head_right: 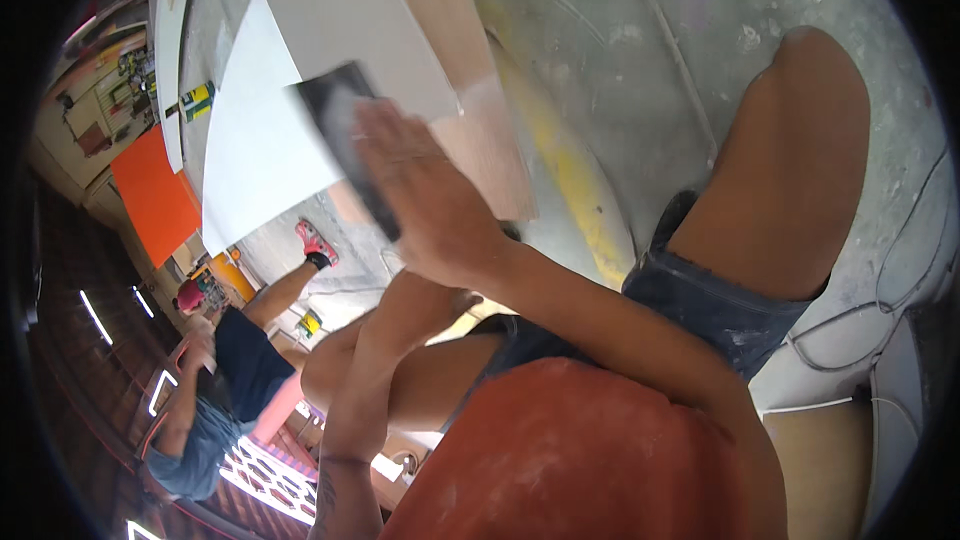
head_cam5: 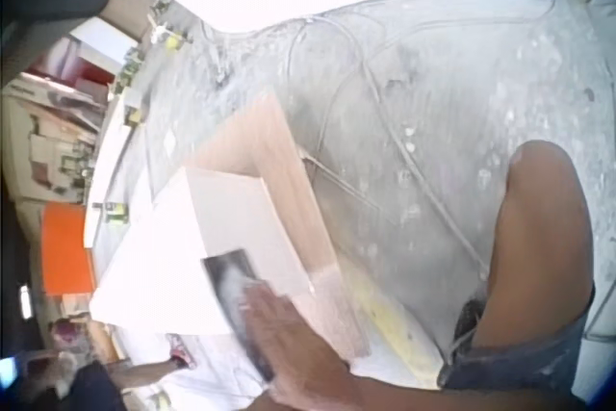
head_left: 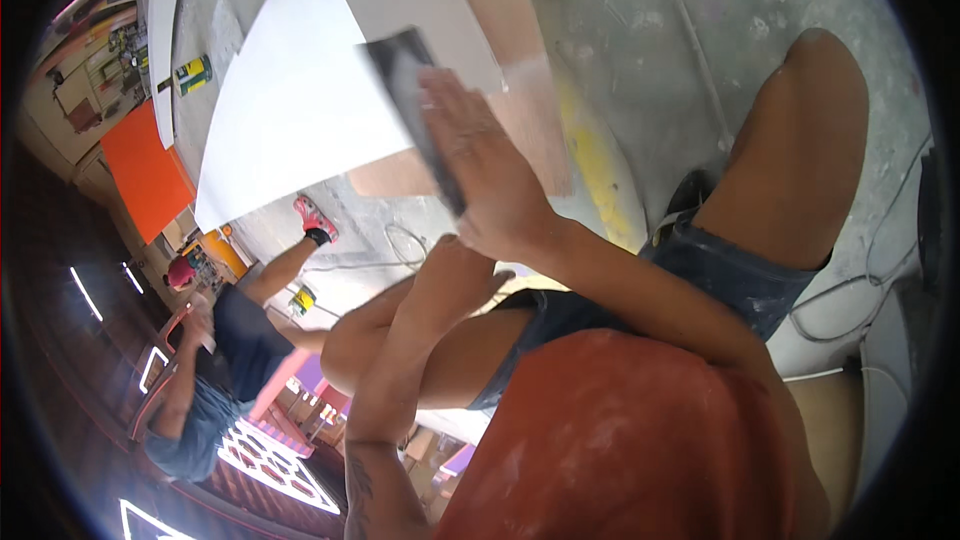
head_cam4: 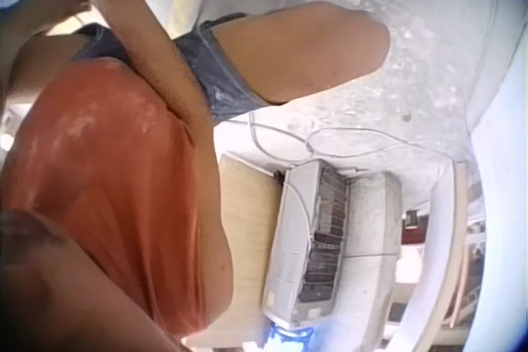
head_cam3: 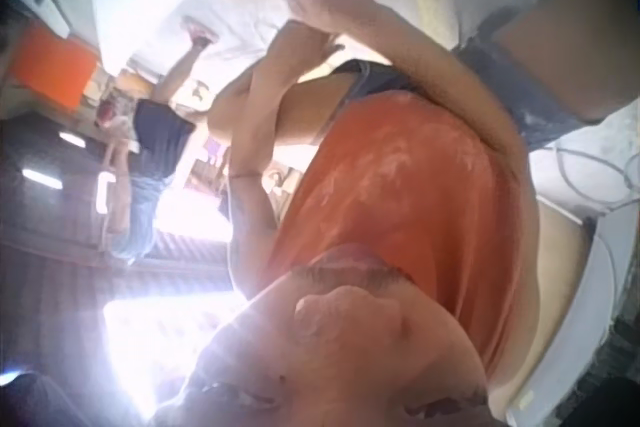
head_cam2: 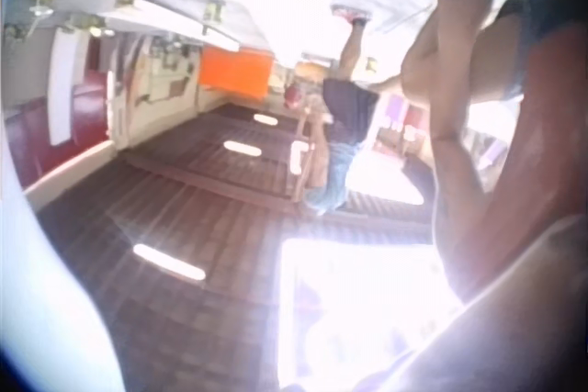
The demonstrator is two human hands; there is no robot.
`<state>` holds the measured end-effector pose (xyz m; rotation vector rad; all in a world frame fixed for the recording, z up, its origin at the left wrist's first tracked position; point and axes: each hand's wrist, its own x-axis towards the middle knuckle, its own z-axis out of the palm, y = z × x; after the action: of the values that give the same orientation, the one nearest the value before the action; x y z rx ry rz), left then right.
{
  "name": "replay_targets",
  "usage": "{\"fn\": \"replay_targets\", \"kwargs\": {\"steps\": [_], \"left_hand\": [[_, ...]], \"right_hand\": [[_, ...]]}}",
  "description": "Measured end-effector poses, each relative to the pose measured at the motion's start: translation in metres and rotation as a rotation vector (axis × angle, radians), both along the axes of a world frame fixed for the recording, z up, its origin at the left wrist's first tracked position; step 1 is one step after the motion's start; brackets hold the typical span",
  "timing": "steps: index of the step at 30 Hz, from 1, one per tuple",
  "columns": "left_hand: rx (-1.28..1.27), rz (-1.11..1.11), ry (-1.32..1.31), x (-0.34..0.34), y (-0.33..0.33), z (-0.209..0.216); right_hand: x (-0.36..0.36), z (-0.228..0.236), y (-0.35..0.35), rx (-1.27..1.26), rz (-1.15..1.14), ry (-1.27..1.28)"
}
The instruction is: The recorder stirs paint in cans and then sands a large white wooden furniture component in a workshop environment.
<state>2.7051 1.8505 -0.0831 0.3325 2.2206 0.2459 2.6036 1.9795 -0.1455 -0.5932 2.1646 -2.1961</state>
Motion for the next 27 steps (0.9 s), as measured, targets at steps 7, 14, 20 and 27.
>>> {"fn": "replay_targets", "kwargs": {"steps": [7, 14, 20, 27], "left_hand": [[-0.078, -0.066, 0.063, -0.01, 0.006, -0.004], [-0.029, -0.056, 0.016, -0.004, 0.001, -0.017], [-0.033, -0.095, -0.067, -0.01, 0.009, -0.008], [-0.084, 0.272, -0.072, -0.034, 0.006, 0.0]], "right_hand": [[-0.006, -0.004, 0.002, 0.063, 0.018, -0.037], [0.004, -0.032, -0.003, 0.06, -0.045, -0.099], [0.005, -0.04, 0.002, 0.084, -0.092, -0.186], [0.012, -0.042, 0.001, -0.017, -0.031, -0.04]]}}
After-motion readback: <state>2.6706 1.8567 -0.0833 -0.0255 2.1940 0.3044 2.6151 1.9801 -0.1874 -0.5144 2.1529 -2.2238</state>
